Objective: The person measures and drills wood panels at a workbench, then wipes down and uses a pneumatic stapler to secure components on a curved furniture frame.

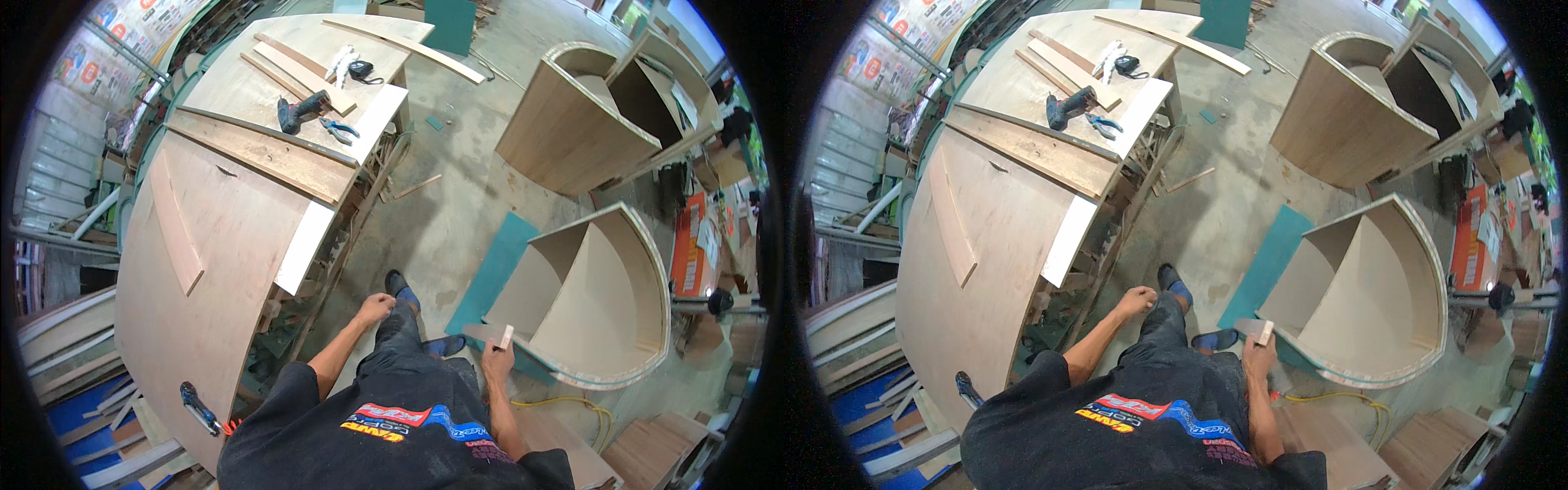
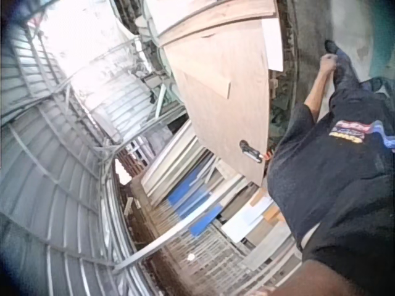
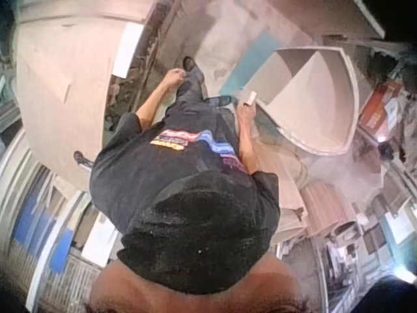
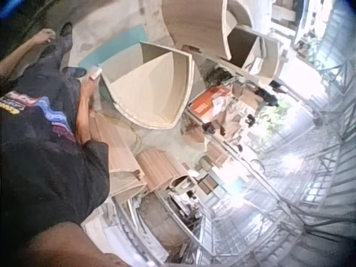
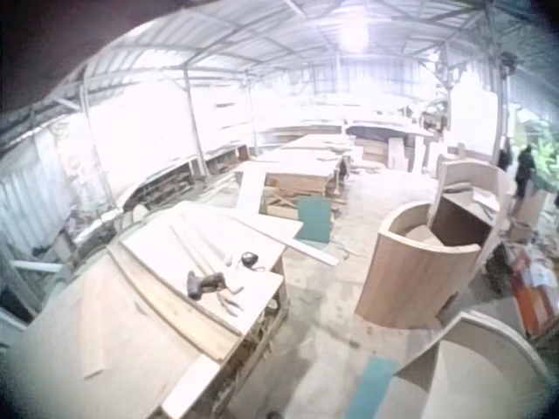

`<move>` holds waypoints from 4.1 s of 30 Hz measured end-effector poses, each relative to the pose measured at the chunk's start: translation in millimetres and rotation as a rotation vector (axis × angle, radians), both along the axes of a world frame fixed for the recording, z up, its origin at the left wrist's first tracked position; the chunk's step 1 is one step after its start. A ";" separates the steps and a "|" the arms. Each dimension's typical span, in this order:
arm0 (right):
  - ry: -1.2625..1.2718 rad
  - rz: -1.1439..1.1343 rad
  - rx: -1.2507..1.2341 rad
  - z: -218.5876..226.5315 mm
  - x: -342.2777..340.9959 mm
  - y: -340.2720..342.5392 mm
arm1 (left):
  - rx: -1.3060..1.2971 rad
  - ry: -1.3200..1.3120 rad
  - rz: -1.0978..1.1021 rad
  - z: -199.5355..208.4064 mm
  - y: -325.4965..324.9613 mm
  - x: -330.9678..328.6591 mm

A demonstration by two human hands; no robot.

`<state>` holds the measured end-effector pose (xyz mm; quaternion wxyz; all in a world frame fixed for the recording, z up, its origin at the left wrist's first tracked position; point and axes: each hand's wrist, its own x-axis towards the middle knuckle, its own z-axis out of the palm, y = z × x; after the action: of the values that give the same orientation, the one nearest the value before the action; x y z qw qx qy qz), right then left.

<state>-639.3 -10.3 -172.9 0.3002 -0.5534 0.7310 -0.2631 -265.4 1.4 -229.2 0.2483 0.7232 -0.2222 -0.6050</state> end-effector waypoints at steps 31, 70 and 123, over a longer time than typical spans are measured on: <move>-0.151 0.988 -0.059 85.4 612.8 -691.0 | -0.681 -0.534 0.463 151.2 -248.0 141.6; -0.835 0.320 0.488 107.8 317.2 -568.0 | -0.720 -0.214 0.170 156.5 -288.5 175.6; -0.776 -0.920 -0.440 53.0 -74.5 146.0 | -0.992 0.092 -1.169 28.4 -160.2 -343.1</move>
<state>-713.8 135.7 -119.9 0.2790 -0.0961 0.6609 -0.6901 -608.5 -158.8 -200.8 0.1925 0.2661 -0.8033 -0.4969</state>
